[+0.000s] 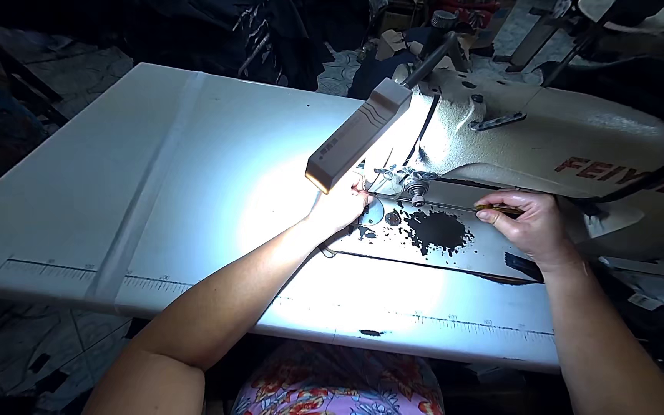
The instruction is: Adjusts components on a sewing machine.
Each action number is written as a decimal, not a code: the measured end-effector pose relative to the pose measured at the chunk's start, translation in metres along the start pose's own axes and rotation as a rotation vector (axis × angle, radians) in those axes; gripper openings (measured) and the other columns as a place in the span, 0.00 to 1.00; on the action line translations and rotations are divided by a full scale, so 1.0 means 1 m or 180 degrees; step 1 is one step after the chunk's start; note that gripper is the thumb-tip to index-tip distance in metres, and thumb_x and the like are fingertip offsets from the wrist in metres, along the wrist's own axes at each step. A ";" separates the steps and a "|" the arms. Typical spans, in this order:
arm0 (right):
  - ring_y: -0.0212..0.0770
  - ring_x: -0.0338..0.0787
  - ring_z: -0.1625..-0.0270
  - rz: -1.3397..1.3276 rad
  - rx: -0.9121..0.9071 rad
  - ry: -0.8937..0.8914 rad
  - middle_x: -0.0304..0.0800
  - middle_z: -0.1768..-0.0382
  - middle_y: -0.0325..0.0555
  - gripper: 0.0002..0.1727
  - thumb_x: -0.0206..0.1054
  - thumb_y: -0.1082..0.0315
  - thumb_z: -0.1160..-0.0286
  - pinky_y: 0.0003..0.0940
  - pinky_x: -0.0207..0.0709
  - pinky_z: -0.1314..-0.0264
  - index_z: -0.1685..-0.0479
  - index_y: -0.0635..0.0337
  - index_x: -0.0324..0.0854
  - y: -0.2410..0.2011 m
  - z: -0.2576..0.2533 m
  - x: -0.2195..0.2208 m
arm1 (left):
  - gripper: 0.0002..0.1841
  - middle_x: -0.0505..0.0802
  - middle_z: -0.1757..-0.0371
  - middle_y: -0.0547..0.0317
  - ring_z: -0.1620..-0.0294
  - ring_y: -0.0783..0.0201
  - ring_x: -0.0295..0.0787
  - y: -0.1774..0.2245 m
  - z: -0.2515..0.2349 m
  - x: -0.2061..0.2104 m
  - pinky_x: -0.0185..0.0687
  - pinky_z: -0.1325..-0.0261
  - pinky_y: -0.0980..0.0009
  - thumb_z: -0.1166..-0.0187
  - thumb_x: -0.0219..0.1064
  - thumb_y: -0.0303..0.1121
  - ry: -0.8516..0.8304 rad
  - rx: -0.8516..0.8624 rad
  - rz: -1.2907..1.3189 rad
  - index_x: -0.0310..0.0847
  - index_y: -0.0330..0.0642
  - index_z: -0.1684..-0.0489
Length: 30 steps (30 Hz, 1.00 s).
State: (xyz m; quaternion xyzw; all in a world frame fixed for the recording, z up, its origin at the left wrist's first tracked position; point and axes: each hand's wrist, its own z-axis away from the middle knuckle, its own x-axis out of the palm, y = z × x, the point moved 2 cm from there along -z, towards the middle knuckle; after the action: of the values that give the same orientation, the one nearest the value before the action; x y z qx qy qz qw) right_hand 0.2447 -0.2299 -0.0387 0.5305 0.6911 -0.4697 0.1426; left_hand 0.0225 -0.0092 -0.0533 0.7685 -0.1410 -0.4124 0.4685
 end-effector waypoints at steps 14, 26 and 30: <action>0.28 0.90 0.56 0.0194 -0.0372 0.0176 0.93 0.61 0.54 0.14 0.69 0.67 0.32 0.20 0.81 0.46 0.61 0.72 0.89 0.004 -0.001 0.002 | 0.15 0.77 0.84 0.70 0.81 0.82 0.68 -0.007 -0.003 -0.003 0.63 0.73 0.84 0.31 0.73 0.19 -0.0022 0.0364 0.0203 0.73 0.41 0.84; 0.52 0.92 0.50 0.0601 -0.0642 0.0008 0.92 0.53 0.64 0.14 0.70 0.72 0.37 0.42 0.83 0.40 0.56 0.72 0.92 0.009 0.002 0.005 | 0.06 0.82 0.79 0.64 0.75 0.78 0.72 -0.005 -0.003 -0.011 0.68 0.65 0.80 0.27 0.72 0.22 -0.0244 0.0557 -0.0080 0.83 0.33 0.75; 0.51 0.92 0.48 0.0644 -0.0685 0.0056 0.93 0.52 0.65 0.14 0.71 0.70 0.31 0.38 0.83 0.38 0.54 0.72 0.92 0.012 0.007 0.005 | 0.08 0.82 0.77 0.62 0.75 0.76 0.73 -0.004 -0.004 -0.013 0.70 0.65 0.78 0.24 0.71 0.23 -0.0349 0.0485 -0.0181 0.83 0.33 0.74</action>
State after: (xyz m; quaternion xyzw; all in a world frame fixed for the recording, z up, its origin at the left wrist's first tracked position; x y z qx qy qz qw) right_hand 0.2506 -0.2323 -0.0515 0.5832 0.6817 -0.3715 0.2392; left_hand 0.0167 0.0032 -0.0494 0.7819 -0.1755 -0.4550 0.3884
